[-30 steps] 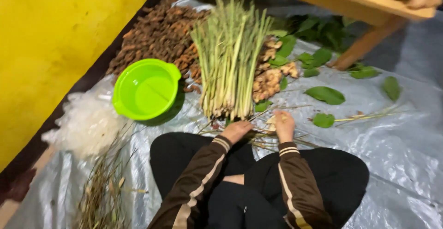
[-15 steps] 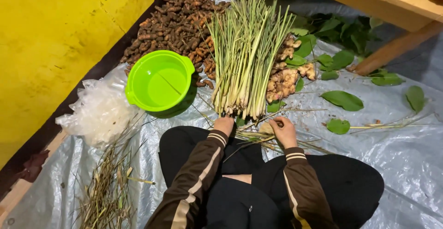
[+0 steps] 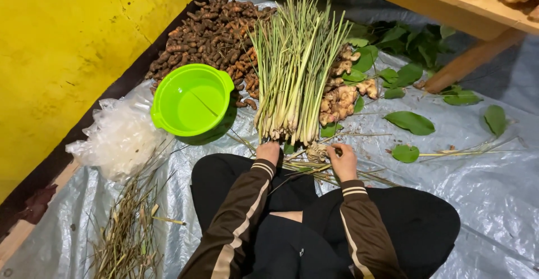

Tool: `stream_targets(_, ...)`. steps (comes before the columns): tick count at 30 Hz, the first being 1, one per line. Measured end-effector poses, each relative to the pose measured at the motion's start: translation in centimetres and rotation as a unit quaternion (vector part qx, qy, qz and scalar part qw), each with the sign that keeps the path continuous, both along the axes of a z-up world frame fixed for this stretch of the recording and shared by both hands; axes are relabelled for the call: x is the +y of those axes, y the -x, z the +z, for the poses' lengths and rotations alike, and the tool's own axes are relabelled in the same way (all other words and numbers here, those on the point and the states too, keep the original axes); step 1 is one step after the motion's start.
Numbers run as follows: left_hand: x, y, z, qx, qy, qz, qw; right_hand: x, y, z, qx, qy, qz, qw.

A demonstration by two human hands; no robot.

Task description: Sorting, cleaning, and bundling lemongrass stalks by hand while sitting on the floor.

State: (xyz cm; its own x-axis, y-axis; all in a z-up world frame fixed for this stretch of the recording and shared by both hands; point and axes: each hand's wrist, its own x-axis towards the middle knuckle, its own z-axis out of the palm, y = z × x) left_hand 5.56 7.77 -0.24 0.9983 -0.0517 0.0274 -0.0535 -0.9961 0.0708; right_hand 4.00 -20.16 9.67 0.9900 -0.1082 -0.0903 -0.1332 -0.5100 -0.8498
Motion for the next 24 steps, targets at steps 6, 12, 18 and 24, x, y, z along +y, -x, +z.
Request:
stream_targets(6,-0.9,4.3,8.8,-0.001,0.379,0.019,0.925,1.6,0.7,1.4,-0.178,-0.003,0.017,0.984)
stream_targets(12,-2.4,4.8,5.9,0.008,0.628,0.057,0.776,4.0,1.9,-0.3,-0.005,-0.247,0.129,0.96)
stream_targets(18,-2.6,4.8,6.3,0.049,0.655,0.042,0.753,5.1,2.3,0.7,0.059,-0.315,0.152,0.935)
stream_targets(24,-2.8,4.5,4.5,0.121,0.683,0.042,0.719,5.3,1.8,-2.3,0.07,-0.319,0.07,0.943)
